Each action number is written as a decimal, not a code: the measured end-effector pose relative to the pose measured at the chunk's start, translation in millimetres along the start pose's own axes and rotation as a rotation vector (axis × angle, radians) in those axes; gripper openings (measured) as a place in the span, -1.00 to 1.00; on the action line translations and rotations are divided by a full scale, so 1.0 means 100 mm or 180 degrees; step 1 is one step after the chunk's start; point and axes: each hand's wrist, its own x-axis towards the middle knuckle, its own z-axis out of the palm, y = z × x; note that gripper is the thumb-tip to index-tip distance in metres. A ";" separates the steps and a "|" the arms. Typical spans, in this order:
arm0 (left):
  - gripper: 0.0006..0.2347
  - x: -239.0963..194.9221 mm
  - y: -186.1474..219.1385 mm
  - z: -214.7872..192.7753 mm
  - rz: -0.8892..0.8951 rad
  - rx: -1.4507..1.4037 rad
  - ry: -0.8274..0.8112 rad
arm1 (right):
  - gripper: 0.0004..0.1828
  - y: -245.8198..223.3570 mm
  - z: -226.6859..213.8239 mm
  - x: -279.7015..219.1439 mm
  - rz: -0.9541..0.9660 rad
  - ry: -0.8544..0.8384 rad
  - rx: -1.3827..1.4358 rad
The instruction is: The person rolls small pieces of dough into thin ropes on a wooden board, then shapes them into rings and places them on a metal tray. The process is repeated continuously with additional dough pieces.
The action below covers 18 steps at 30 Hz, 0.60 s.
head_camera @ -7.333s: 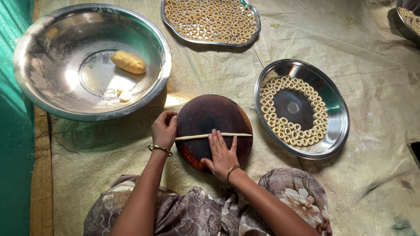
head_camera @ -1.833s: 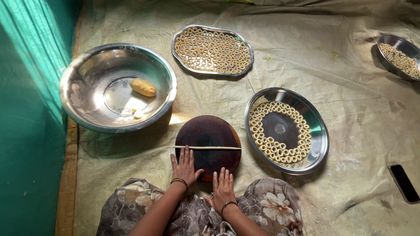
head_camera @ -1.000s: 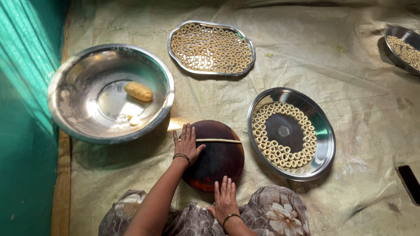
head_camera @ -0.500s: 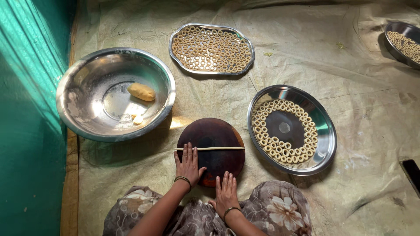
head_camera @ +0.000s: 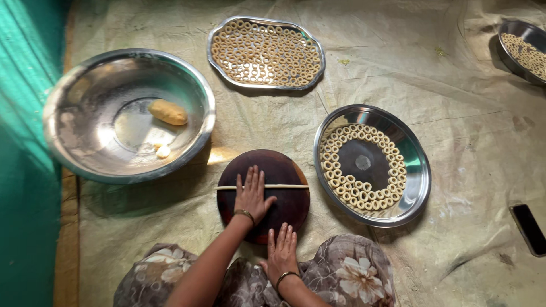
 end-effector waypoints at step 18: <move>-0.21 0.35 -0.15 -0.18 0.0492 0.0366 -0.0264 | 0.18 -0.01 0.06 0.16 -0.0114 0.0080 0.0100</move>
